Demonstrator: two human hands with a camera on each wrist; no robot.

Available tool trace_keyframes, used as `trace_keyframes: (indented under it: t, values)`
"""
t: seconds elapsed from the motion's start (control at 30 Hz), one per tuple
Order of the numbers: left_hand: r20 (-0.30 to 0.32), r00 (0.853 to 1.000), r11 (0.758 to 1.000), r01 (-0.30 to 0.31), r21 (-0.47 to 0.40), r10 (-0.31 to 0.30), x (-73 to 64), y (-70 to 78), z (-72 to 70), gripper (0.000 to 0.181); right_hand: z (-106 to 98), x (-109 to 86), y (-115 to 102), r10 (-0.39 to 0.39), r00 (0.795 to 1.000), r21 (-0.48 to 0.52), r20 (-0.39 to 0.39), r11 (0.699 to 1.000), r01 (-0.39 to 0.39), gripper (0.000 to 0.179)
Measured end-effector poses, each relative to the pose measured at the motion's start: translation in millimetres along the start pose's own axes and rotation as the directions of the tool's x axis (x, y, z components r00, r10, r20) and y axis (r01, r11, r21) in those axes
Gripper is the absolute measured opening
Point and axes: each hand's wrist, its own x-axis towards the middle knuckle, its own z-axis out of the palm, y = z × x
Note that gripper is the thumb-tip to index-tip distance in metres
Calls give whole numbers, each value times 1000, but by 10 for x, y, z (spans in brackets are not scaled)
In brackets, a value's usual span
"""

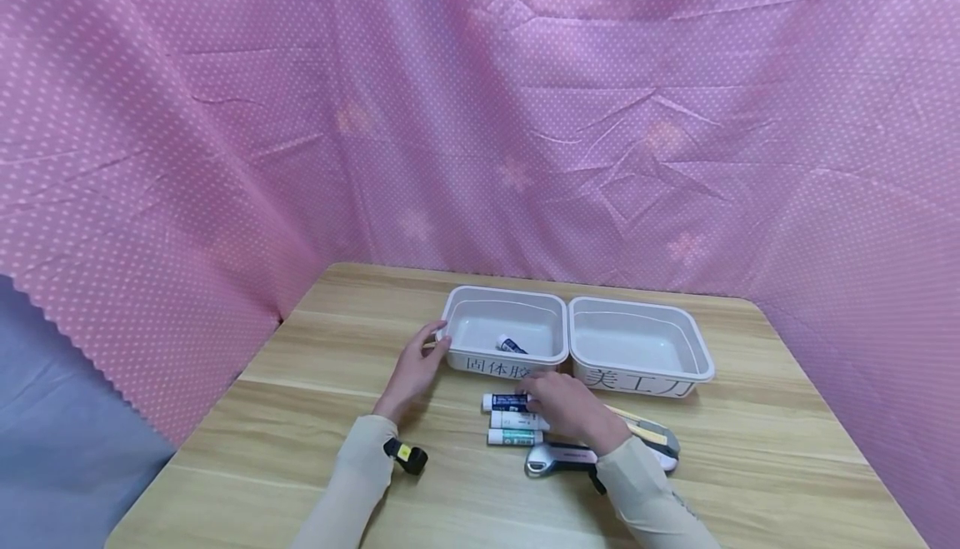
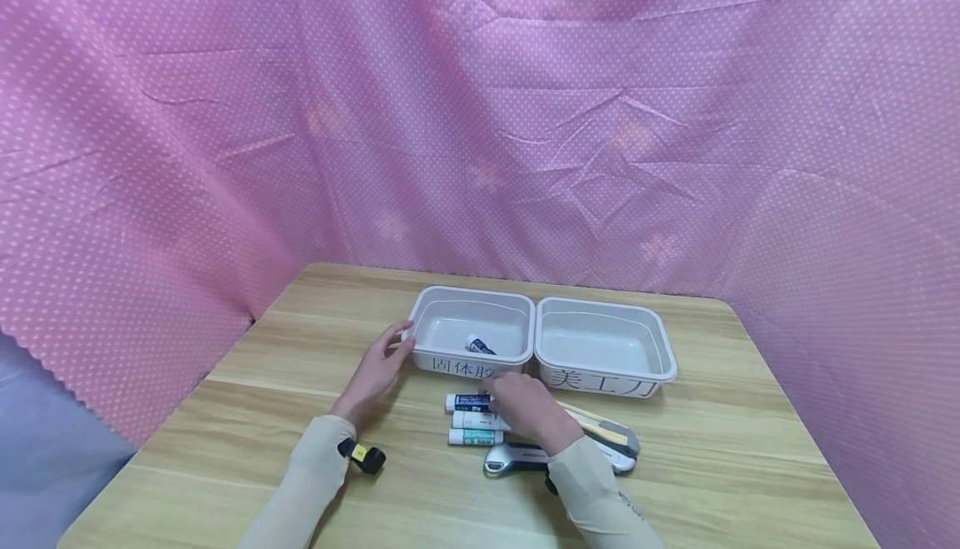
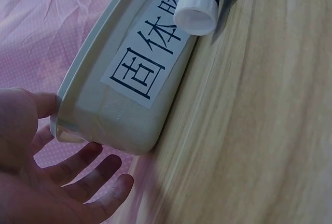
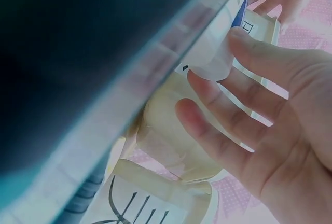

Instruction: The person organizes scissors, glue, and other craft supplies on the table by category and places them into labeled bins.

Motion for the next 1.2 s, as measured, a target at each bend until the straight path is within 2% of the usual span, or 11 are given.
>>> trace_keyframes:
  t: [0.27,0.57,0.87,1.2]
  values:
    - [0,1000,1000,-6,5,6,0,-9,-8,51,-29,-23,7,-38,998,3,-57,999,38,25]
    - [-8,1000,1000,-19,11,19,9,-16,-4,50,-108,-47,-27,-13,997,48,-72,999,16,26]
    - [-12,1000,1000,-17,9,17,10,-15,1,50,-185,-54,-98,-17,995,-1,-99,1000,17,30]
    - [-7,1000,999,-31,7,31,14,-24,-5,51,-264,-86,-144,-3,991,0,-132,1000,3,29]
